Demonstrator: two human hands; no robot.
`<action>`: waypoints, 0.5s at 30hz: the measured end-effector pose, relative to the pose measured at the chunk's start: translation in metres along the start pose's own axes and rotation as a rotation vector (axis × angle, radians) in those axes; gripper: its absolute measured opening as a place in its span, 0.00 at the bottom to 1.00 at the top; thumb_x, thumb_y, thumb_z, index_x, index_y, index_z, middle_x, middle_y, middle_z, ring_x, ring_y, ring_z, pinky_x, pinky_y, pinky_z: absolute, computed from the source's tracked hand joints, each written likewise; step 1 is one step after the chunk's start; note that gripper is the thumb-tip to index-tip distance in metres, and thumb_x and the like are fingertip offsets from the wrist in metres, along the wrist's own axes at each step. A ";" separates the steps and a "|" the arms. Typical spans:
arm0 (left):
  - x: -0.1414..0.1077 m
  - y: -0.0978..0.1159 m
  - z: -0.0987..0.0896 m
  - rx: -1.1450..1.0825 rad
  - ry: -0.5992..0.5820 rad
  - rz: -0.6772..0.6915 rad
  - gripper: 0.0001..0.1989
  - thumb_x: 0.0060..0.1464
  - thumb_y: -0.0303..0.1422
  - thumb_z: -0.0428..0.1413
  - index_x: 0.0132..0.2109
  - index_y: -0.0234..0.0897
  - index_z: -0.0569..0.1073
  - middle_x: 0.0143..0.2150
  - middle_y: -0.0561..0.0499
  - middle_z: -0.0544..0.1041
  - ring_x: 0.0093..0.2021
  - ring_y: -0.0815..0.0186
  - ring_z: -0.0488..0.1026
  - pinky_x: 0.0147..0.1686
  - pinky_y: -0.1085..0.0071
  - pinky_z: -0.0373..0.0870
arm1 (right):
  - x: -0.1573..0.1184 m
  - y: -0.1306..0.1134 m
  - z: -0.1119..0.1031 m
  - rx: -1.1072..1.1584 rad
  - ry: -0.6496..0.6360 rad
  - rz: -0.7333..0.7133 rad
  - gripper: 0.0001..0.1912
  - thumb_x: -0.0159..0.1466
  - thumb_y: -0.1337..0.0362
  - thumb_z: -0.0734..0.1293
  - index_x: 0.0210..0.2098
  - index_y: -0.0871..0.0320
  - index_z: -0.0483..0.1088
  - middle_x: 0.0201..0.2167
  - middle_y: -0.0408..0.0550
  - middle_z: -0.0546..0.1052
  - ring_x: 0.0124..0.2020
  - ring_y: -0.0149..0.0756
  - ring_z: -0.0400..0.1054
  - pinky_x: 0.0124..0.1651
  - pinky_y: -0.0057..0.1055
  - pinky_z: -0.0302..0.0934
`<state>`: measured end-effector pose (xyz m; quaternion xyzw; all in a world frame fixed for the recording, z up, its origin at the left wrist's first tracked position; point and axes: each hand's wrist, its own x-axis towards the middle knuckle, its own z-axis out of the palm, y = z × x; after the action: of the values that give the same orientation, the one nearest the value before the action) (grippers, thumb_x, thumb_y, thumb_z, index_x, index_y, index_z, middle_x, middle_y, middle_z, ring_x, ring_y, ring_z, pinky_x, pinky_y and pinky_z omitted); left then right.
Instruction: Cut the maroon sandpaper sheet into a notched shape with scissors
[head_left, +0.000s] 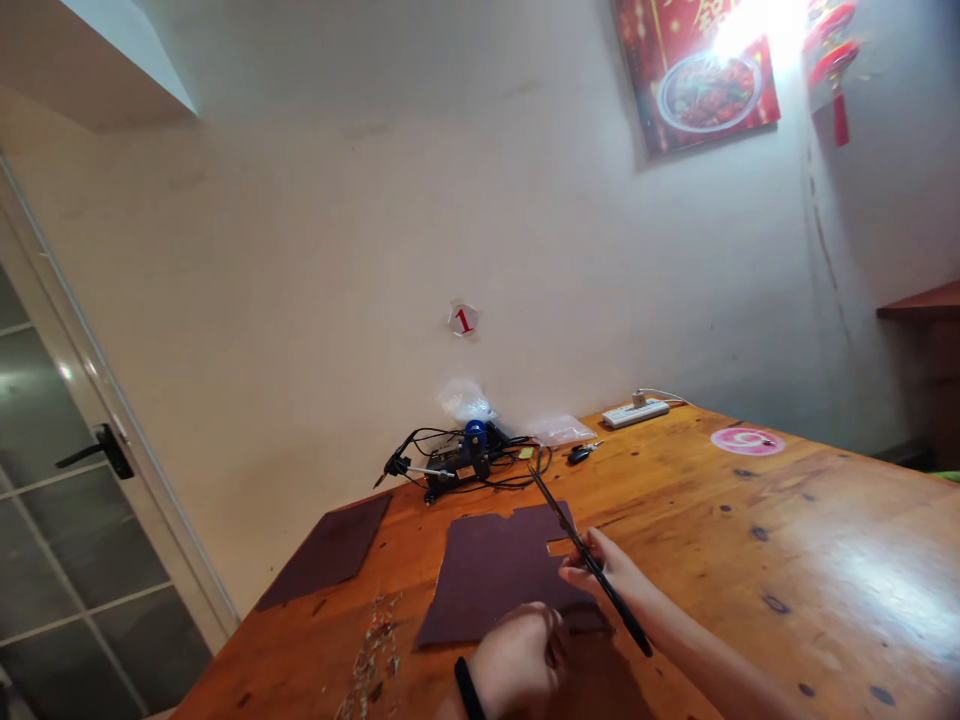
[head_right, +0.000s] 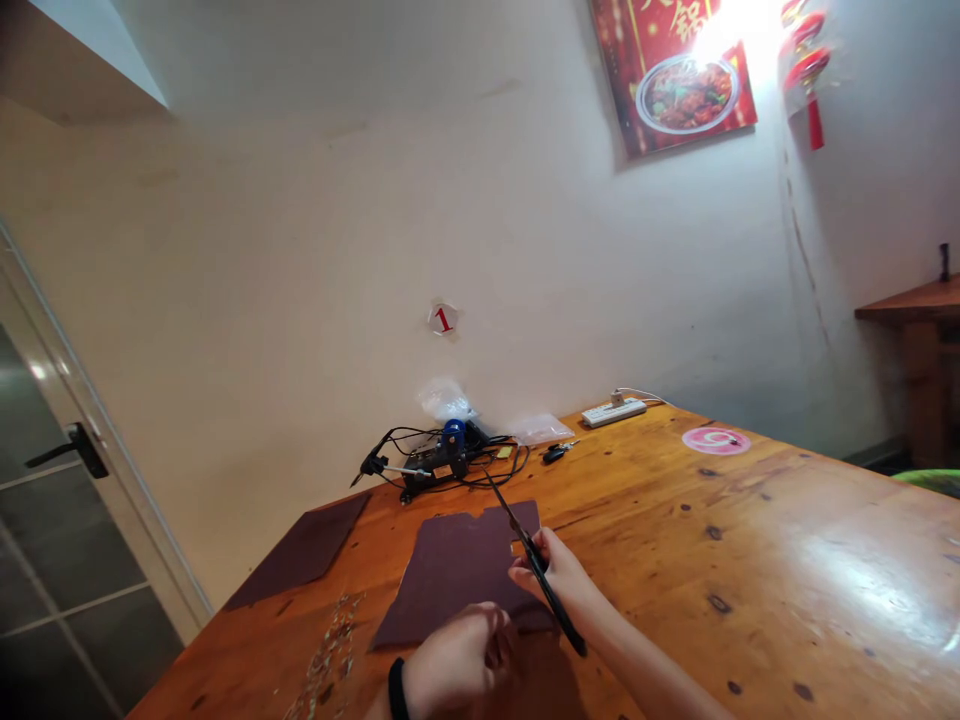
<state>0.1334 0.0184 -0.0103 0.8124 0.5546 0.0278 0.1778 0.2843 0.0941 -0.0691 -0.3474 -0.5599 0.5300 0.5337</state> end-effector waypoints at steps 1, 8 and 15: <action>0.000 0.001 0.000 0.001 0.006 -0.005 0.09 0.45 0.28 0.52 0.32 0.36 0.78 0.27 0.50 0.76 0.25 0.67 0.67 0.27 0.73 0.63 | 0.000 0.001 0.000 0.000 0.000 -0.001 0.20 0.42 0.57 0.75 0.25 0.54 0.60 0.24 0.43 0.75 0.30 0.40 0.69 0.34 0.33 0.62; 0.003 -0.003 0.006 0.028 0.044 -0.057 0.09 0.42 0.26 0.51 0.28 0.35 0.77 0.25 0.49 0.75 0.24 0.66 0.65 0.24 0.71 0.61 | -0.002 0.002 0.002 -0.007 -0.017 0.003 0.19 0.42 0.58 0.74 0.25 0.54 0.60 0.24 0.43 0.74 0.30 0.40 0.70 0.35 0.34 0.62; -0.001 -0.004 0.005 0.007 0.071 -0.054 0.12 0.42 0.26 0.52 0.35 0.36 0.77 0.31 0.48 0.77 0.28 0.65 0.69 0.26 0.73 0.63 | -0.003 0.003 0.004 -0.008 -0.009 -0.003 0.17 0.43 0.58 0.71 0.25 0.54 0.60 0.23 0.42 0.74 0.27 0.38 0.68 0.34 0.34 0.62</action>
<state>0.1307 0.0177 -0.0160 0.7962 0.5826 0.0498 0.1556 0.2809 0.0913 -0.0718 -0.3464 -0.5651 0.5285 0.5305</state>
